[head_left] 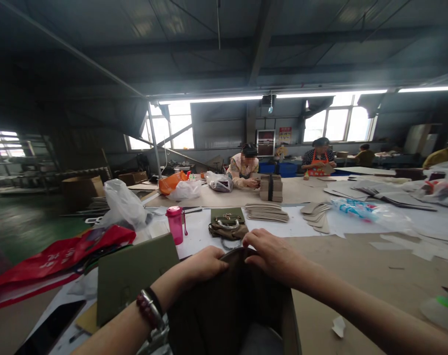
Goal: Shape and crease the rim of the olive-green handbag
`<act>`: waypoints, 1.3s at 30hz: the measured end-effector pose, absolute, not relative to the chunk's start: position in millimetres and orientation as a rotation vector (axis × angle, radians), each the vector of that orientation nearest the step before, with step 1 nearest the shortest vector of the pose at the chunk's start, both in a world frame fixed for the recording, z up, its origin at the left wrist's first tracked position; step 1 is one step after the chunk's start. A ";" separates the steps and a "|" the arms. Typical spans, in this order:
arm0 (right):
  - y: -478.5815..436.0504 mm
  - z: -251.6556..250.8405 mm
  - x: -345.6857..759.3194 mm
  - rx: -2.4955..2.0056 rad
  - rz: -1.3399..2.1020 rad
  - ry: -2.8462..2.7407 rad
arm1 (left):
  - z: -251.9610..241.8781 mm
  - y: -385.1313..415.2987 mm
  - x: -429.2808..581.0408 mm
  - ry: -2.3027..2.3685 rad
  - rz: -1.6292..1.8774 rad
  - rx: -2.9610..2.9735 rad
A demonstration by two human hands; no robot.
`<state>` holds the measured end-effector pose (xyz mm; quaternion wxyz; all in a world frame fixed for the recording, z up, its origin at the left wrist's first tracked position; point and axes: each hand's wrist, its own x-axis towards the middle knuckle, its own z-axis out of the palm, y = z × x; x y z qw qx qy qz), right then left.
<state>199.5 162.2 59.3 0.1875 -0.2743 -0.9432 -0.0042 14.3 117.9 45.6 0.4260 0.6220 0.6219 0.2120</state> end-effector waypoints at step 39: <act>150.1 39.0 182.6 -1.067 1.639 -2.094 | 44.3 81.4 44.5 1.505 0.863 1.424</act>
